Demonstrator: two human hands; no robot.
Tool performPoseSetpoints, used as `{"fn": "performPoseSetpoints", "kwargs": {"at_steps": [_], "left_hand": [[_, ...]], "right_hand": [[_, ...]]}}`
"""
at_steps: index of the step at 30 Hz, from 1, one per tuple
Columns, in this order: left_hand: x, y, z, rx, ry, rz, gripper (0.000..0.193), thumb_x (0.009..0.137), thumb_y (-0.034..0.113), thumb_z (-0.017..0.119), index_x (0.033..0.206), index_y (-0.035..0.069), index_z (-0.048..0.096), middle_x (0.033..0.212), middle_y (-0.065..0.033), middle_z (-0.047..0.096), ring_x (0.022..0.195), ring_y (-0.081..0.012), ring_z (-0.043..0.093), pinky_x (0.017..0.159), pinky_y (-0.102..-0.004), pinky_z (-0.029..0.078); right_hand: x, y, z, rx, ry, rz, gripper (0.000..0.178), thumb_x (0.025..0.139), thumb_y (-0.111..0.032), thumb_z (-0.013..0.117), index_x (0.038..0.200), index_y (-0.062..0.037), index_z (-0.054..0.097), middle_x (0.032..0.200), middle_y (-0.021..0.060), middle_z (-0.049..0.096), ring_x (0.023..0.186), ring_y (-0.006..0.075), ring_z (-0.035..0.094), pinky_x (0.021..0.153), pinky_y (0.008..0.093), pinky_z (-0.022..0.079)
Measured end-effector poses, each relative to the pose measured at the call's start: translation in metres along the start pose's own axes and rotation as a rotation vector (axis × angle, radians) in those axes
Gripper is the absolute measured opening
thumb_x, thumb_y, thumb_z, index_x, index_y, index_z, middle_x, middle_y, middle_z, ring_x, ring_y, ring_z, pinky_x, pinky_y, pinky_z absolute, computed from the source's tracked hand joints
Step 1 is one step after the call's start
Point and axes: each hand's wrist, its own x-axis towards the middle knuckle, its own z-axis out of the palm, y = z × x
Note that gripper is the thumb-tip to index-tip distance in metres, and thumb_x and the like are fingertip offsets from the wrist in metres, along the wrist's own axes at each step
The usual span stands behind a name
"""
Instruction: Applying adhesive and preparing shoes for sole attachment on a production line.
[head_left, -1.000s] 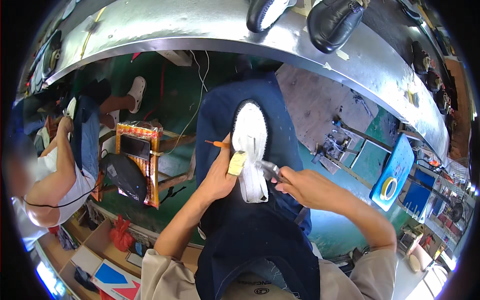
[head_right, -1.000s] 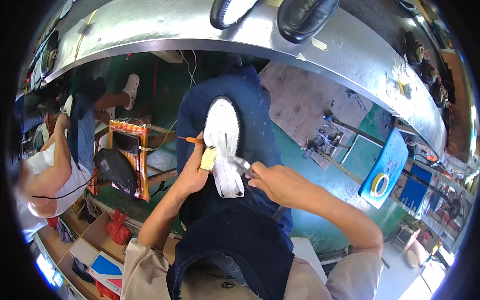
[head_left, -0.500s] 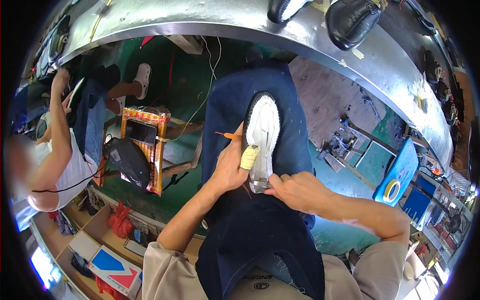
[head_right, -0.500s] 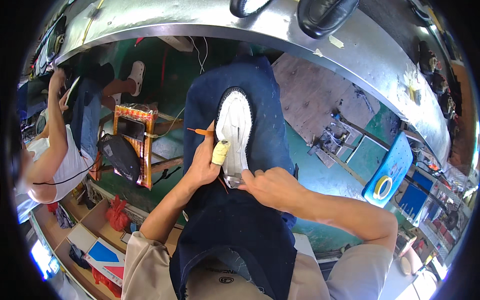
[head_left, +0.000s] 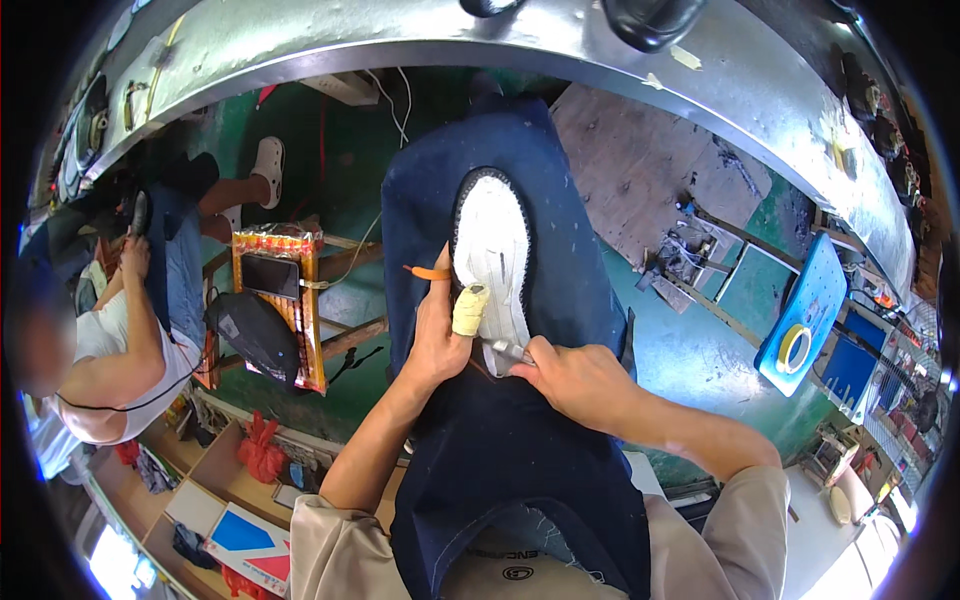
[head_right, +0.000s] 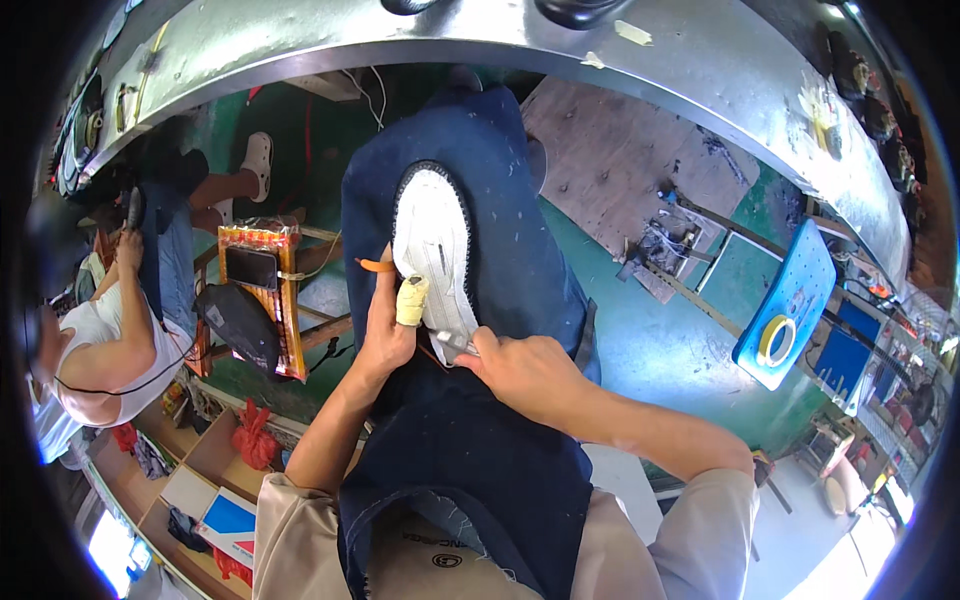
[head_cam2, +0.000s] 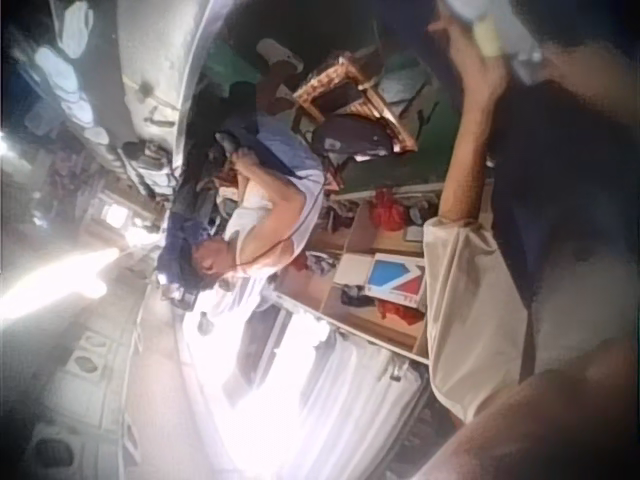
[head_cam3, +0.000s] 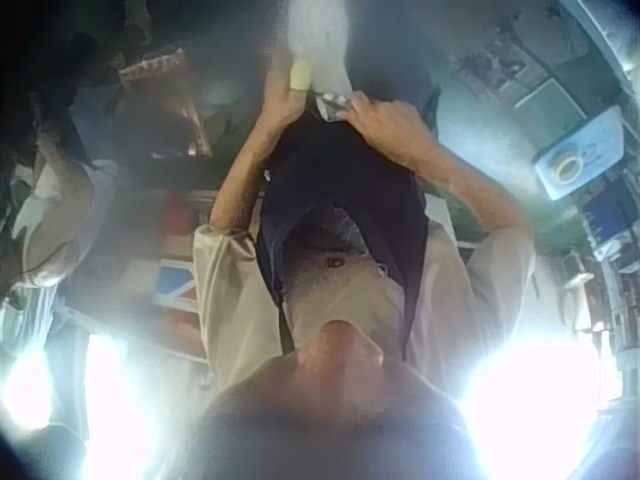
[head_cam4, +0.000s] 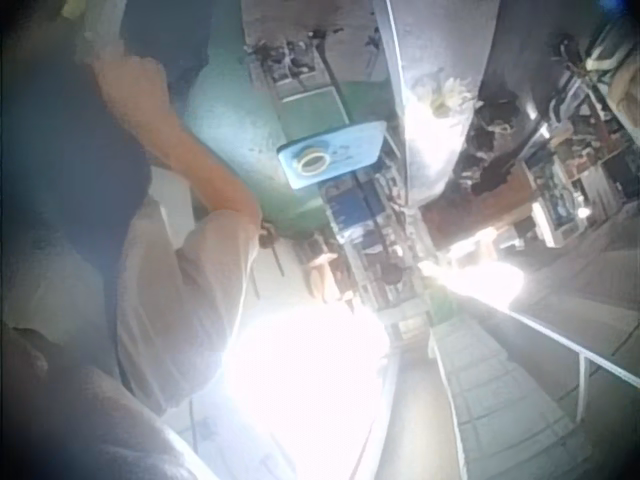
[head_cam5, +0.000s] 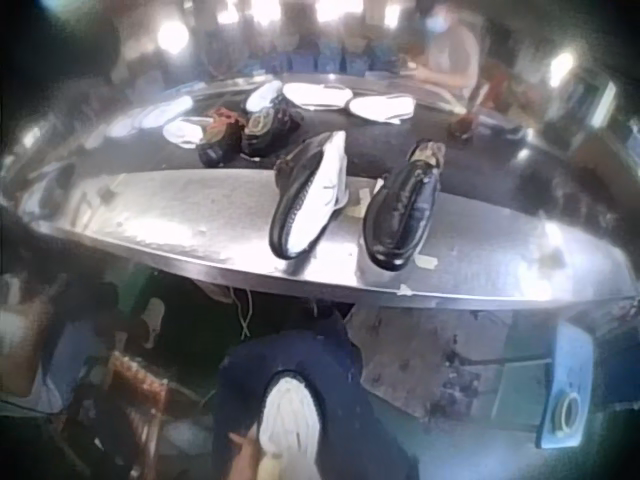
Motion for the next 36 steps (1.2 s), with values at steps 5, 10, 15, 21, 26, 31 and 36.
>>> {"fn": "performPoseSetpoints", "kwargs": {"at_steps": [5,10,15,21,26,31,36], "left_hand": [[-0.027,-0.003,0.006,-0.230,-0.048,0.037,0.087,0.104,0.010,0.052,0.165,0.005,-0.009,0.165,-0.0217,0.027,0.150,-0.0329,0.034,0.123,-0.0420,0.027],[-0.022,0.015,0.012,-0.140,-0.017,0.070,0.091,0.100,0.009,0.053,0.165,0.004,-0.011,0.167,-0.0236,0.022,0.151,-0.0326,0.033,0.124,-0.0418,0.025],[-0.018,0.004,0.009,-0.039,-0.006,0.061,0.092,0.101,0.018,0.060,0.162,-0.007,-0.005,0.171,-0.0278,0.004,0.158,-0.0345,0.015,0.127,-0.0414,0.016],[-0.004,-0.001,0.014,-0.152,-0.197,0.133,0.124,0.089,0.022,0.080,0.159,-0.006,-0.019,0.170,-0.0296,-0.004,0.158,-0.0354,0.014,0.128,-0.0417,0.015],[-0.003,-0.004,0.010,0.084,-0.220,0.085,0.134,0.079,0.031,0.090,0.162,-0.003,-0.009,0.169,-0.0305,-0.010,0.158,-0.0398,0.015,0.128,-0.0441,0.020],[0.000,0.005,0.009,-0.097,-0.159,-0.061,0.139,0.075,0.032,0.092,0.161,-0.005,-0.011,0.167,-0.0311,0.014,0.156,-0.0382,0.022,0.126,-0.0433,0.022],[0.020,0.001,0.002,-0.723,-0.039,-0.156,0.058,0.113,0.024,0.040,0.165,0.007,0.019,0.163,-0.0111,0.036,0.148,-0.0218,0.037,0.123,-0.0360,0.028]], "right_hand": [[0.019,0.013,-0.018,0.431,-0.380,0.103,0.042,0.106,-0.039,0.054,0.095,0.0011,0.054,0.065,0.0192,0.064,0.061,0.0400,0.067,0.055,0.0484,0.052],[0.013,0.015,-0.022,0.158,-0.278,-0.050,0.046,0.107,-0.040,0.050,0.098,0.0040,0.057,0.067,0.0242,0.064,0.069,0.0466,0.067,0.063,0.0541,0.052],[0.010,0.014,-0.054,-0.011,-0.290,-0.069,0.039,0.105,-0.038,0.057,0.095,-0.0004,0.055,0.069,0.0213,0.065,0.065,0.0423,0.068,0.058,0.0502,0.051],[0.026,0.013,-0.042,-0.050,0.188,-0.284,0.026,0.100,-0.030,0.066,0.096,-0.0069,0.054,0.077,0.0116,0.067,0.066,0.0299,0.069,0.055,0.0411,0.052],[0.029,0.004,-0.041,-0.120,0.100,-0.205,0.021,0.096,-0.023,0.069,0.102,-0.0069,0.058,0.079,0.0101,0.066,0.069,0.0307,0.068,0.058,0.0424,0.051],[0.041,0.015,-0.027,0.009,0.194,-0.159,0.024,0.102,-0.028,0.063,0.102,-0.0053,0.057,0.078,0.0109,0.067,0.065,0.0316,0.068,0.058,0.0420,0.051],[0.043,0.019,-0.059,0.906,-0.226,0.281,0.033,0.109,-0.033,0.049,0.107,-0.0006,0.056,0.097,0.0171,0.074,0.077,0.0268,0.073,0.062,0.0354,0.056]]}}
